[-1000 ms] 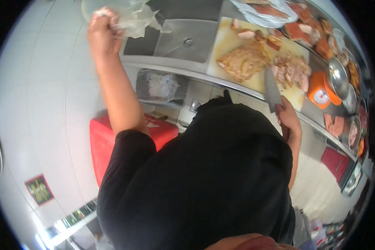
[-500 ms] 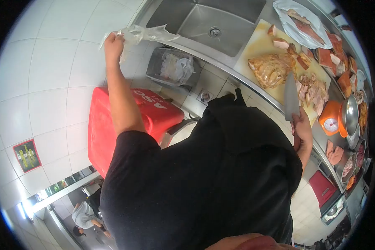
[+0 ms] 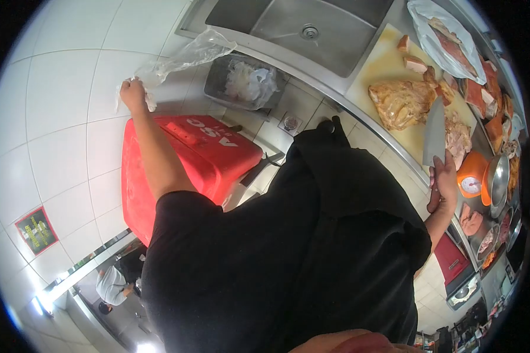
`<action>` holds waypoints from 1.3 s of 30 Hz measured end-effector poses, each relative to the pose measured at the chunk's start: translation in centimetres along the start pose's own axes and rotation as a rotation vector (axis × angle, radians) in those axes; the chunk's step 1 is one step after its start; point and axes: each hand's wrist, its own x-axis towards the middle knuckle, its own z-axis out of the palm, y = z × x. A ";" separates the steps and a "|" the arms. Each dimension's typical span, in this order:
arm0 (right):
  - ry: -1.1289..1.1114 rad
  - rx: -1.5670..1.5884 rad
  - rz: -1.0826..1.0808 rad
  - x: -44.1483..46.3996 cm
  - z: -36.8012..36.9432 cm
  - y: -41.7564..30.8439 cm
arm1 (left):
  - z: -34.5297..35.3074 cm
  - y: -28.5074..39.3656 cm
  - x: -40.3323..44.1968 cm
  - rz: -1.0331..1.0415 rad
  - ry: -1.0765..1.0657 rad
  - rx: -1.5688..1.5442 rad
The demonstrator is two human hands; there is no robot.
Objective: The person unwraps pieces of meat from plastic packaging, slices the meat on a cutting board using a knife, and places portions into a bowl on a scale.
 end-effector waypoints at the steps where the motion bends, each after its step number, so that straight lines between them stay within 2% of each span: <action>1: -0.006 0.001 0.005 0.3 0.1 -0.4 | 0.2 -1.4 0.5 -0.026 -0.016 0.029; 5: 0.007 0.009 -0.018 0.5 1.8 -3.3 | 1.7 -5.7 1.0 -0.052 -0.074 0.275; 8: -0.010 0.032 -0.028 1.6 2.4 -4.1 | 3.7 -10.5 2.2 0.001 -0.093 0.475; 12: -0.040 -0.022 -0.035 3.0 2.1 -4.6 | 6.0 -10.4 1.1 -0.042 -0.196 0.511; 15: -0.040 -0.110 -0.056 3.6 1.3 -5.4 | 8.8 -13.1 1.6 0.040 -0.223 0.636; 18: 0.042 -0.120 -0.046 3.6 0.8 -5.9 | 12.0 -15.8 1.9 0.050 -0.325 0.648; 19: 0.060 -0.137 -0.031 3.4 0.6 -6.4 | 13.1 -16.2 2.0 -0.013 -0.408 0.672; 22: 0.037 -0.157 -0.012 3.7 -1.4 -5.5 | 16.0 -17.2 1.5 0.077 -0.508 0.731; 23: 0.040 -0.148 -0.015 3.8 -1.9 -4.8 | 16.8 -16.6 0.7 0.013 -0.493 0.662; 26: 0.048 -0.168 0.049 2.4 -1.8 -4.7 | 19.7 -17.0 0.8 0.082 -0.717 0.834; 28: 0.072 -0.187 0.084 0.9 -1.8 -3.9 | 21.1 -16.4 0.0 0.116 -0.693 0.851; 29: 0.102 -0.196 0.089 0.6 -1.9 -2.4 | 22.3 -20.4 1.1 0.309 -0.744 0.837; 30: 0.141 -0.208 0.098 -0.1 -2.3 -1.2 | 23.9 -21.8 2.3 0.320 -0.938 1.043; 31: 0.129 -0.173 0.128 -1.0 -2.2 -1.1 | 24.4 -21.0 2.3 0.564 -1.090 1.198; 32: 0.116 -0.133 0.154 -1.7 -1.5 -1.7 | 24.5 -21.1 2.1 0.209 -0.889 0.973; 33: 0.106 -0.145 0.171 -2.4 -1.1 -2.2 | 24.1 -17.4 0.9 0.025 -0.824 1.002; 36: 0.132 -0.249 0.215 -4.3 -0.7 -2.8 | 23.7 -13.8 -0.9 0.085 -0.750 0.990; 39: 0.176 -0.268 0.221 -5.2 -0.8 -0.9 | 23.7 -10.6 -2.0 -0.288 -0.830 0.787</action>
